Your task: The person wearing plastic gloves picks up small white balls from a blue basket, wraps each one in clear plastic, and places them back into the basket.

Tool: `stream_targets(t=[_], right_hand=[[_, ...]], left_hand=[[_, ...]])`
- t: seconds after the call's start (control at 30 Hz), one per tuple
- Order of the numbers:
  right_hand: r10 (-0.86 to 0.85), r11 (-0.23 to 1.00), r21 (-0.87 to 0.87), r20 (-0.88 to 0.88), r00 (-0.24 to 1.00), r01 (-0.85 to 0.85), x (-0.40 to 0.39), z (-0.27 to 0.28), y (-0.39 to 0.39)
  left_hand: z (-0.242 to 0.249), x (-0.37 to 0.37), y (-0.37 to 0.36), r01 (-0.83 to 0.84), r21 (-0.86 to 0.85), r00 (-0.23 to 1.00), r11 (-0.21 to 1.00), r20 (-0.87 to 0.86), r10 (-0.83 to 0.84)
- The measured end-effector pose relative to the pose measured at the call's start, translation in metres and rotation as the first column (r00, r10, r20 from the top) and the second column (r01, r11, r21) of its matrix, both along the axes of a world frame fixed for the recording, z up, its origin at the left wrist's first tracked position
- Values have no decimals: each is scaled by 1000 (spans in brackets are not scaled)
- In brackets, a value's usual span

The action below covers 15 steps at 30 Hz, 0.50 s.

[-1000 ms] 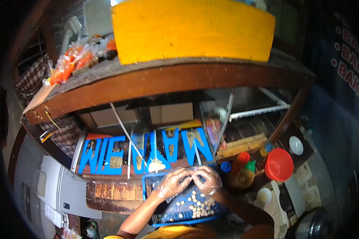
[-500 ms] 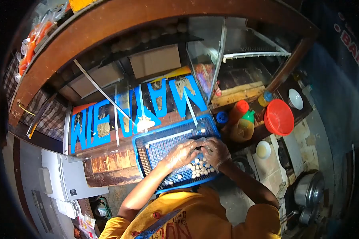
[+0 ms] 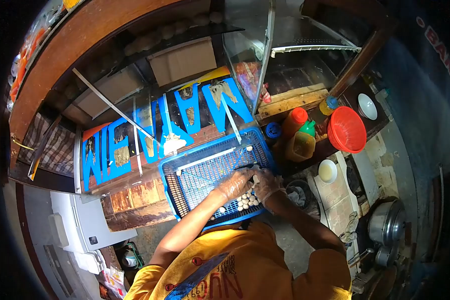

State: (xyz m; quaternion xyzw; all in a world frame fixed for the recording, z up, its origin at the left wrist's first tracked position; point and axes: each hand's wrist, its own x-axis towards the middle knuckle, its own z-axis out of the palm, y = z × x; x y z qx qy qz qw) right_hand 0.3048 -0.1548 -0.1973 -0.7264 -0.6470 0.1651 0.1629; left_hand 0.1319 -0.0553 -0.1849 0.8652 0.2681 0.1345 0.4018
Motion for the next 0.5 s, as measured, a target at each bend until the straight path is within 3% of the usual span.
stream_targets(t=[0.17, 0.33, 0.5], right_hand=[[13, 998, -54, 14, 1000, -13, 3, -17, 0], [23, 994, -105, 70, 997, -16, -8, 11, 1], [-14, 988, -156, -78, 997, 2, -5, -6, 6]], left_hand=[[-14, 6, 2, 22, 78, 999, 997, -49, -19], [-31, 3, -3, -11, 101, 998, 995, 66, 4], [-25, -2, -7, -49, 42, 984, 998, 175, 41]])
